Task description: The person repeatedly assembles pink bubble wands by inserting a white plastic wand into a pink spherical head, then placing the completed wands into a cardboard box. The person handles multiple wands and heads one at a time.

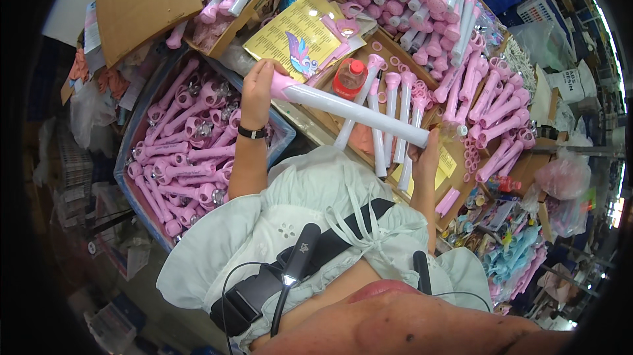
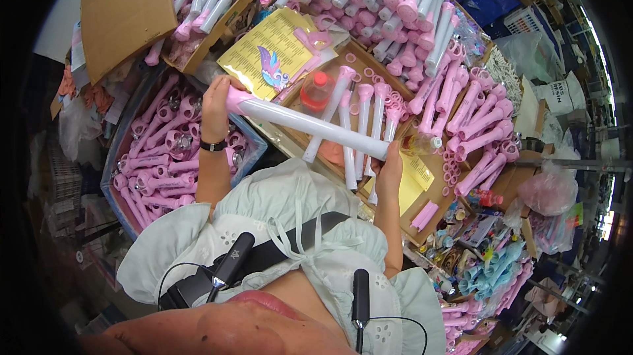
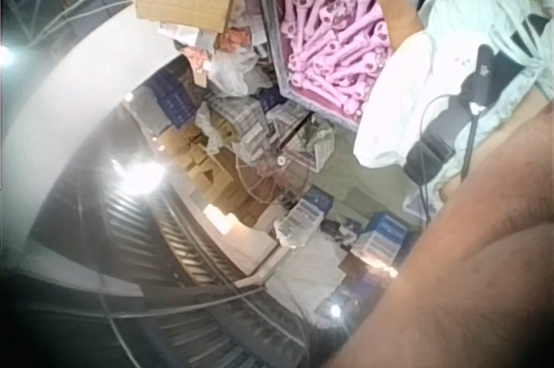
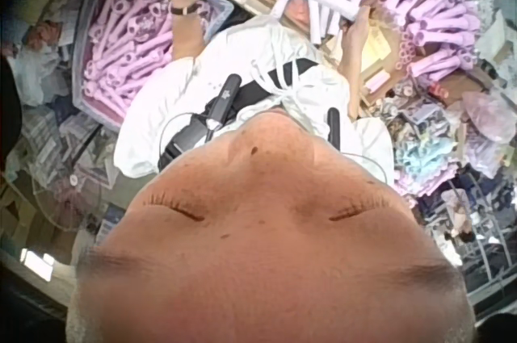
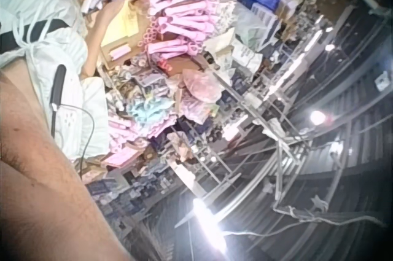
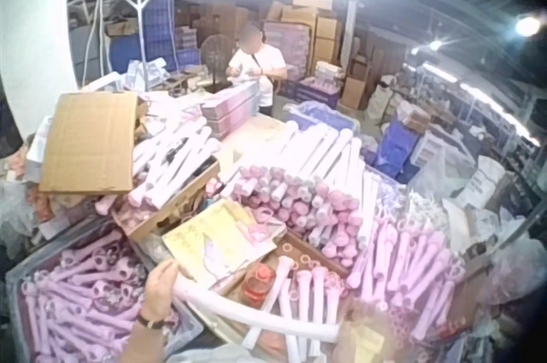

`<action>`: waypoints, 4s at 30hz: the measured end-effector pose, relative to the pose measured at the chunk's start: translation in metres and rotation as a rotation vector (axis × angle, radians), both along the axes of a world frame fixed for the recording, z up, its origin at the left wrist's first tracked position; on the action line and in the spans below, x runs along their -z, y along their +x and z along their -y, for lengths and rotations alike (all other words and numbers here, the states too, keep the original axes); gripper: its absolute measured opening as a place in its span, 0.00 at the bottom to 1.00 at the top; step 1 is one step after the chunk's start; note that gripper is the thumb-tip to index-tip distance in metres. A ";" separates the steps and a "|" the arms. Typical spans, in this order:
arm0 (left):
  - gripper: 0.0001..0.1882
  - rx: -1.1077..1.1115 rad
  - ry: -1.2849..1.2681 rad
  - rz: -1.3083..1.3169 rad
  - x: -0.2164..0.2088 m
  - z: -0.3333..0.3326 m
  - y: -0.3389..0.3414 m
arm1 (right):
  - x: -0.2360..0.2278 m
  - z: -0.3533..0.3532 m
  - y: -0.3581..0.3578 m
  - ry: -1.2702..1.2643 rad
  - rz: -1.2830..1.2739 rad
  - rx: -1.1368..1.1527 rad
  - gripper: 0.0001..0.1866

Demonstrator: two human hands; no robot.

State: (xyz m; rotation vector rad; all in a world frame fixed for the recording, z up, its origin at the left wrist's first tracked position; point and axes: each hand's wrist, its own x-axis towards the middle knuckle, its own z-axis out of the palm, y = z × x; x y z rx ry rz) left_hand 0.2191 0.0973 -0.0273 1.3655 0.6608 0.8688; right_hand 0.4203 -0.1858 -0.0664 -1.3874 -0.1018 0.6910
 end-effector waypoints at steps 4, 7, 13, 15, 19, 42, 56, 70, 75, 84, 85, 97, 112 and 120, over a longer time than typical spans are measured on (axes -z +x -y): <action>0.17 0.052 -0.146 0.019 0.012 -0.013 -0.005 | -0.023 0.013 0.001 0.138 0.460 -0.365 0.16; 0.19 0.056 -0.292 0.052 0.021 -0.016 -0.010 | -0.040 0.020 0.005 0.100 0.497 -0.546 0.19; 0.20 0.214 -0.381 -0.029 0.035 -0.020 -0.011 | -0.048 0.016 0.014 0.192 0.674 -0.574 0.24; 0.20 0.357 -0.424 -0.054 0.037 -0.020 -0.011 | -0.047 0.017 0.018 0.278 0.661 -0.533 0.23; 0.24 0.679 -0.346 -0.084 0.038 -0.007 -0.012 | -0.036 0.012 0.031 0.263 0.325 -0.128 0.15; 0.25 0.112 1.034 -0.116 0.007 -0.198 0.288 | 0.010 0.030 -0.024 -0.017 -0.089 0.216 0.15; 0.34 0.248 0.837 -0.128 0.047 -0.250 0.380 | 0.016 0.031 -0.057 -0.229 -0.146 0.275 0.15; 0.19 0.171 0.283 0.309 0.071 -0.149 0.220 | 0.103 0.015 -0.009 -1.000 0.787 -0.076 0.17; 0.09 0.210 0.183 -0.092 0.106 -0.048 0.071 | 0.115 0.003 -0.024 -1.012 0.939 -0.200 0.17; 0.09 0.233 -0.047 -0.180 0.107 0.042 0.015 | 0.121 -0.015 -0.028 -1.017 0.734 -0.414 0.25; 0.09 0.280 -0.024 -0.181 0.103 0.044 0.021 | 0.119 -0.013 -0.028 -0.936 0.702 -0.348 0.25; 0.18 0.604 -0.342 0.097 0.031 0.082 0.091 | 0.020 0.044 -0.032 0.049 0.047 -0.439 0.33; 0.25 0.922 -0.678 0.770 0.001 0.072 0.085 | -0.034 0.043 -0.011 -0.645 1.150 -0.138 0.24; 0.25 0.951 -0.677 0.768 -0.004 0.073 0.081 | -0.038 0.047 0.007 -0.439 0.998 0.176 0.29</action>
